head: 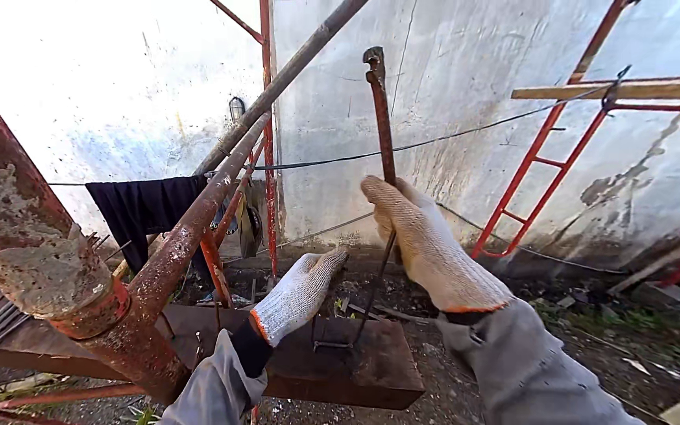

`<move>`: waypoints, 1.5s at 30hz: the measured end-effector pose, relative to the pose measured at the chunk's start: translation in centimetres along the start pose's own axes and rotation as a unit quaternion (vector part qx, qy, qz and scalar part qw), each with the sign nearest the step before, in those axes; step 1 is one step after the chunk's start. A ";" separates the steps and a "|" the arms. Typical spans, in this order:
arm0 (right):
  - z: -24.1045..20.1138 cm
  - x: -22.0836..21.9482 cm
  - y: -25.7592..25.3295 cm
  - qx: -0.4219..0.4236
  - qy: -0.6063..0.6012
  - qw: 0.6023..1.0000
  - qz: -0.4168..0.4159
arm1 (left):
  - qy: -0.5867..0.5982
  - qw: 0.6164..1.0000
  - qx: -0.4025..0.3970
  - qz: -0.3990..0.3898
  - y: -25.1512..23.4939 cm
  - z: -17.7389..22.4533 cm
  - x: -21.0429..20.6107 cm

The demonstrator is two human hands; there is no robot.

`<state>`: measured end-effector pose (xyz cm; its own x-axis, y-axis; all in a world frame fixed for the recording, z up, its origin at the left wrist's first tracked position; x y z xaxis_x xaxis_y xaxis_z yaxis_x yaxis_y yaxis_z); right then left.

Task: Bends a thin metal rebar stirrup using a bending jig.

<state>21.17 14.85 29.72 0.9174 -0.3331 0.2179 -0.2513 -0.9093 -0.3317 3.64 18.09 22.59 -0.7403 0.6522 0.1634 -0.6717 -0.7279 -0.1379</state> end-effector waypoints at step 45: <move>19.9 4.4 14.2 -0.166 0.196 0.966 -0.009 | -0.568 0.819 0.025 0.084 12.2 -11.8 -9.7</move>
<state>27.81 5.40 7.65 0.7517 -0.3254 0.5737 -0.3804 -0.9245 -0.0259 2.29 5.36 7.76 -0.2992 -0.0542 0.9526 -0.5412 -0.8126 -0.2162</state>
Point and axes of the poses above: each hand's wrist, its own y-axis away from the middle knuckle, its own x-axis out of the back of the hand, z = x × y, the point moved 2 cm from there along -y, towards the middle knuckle
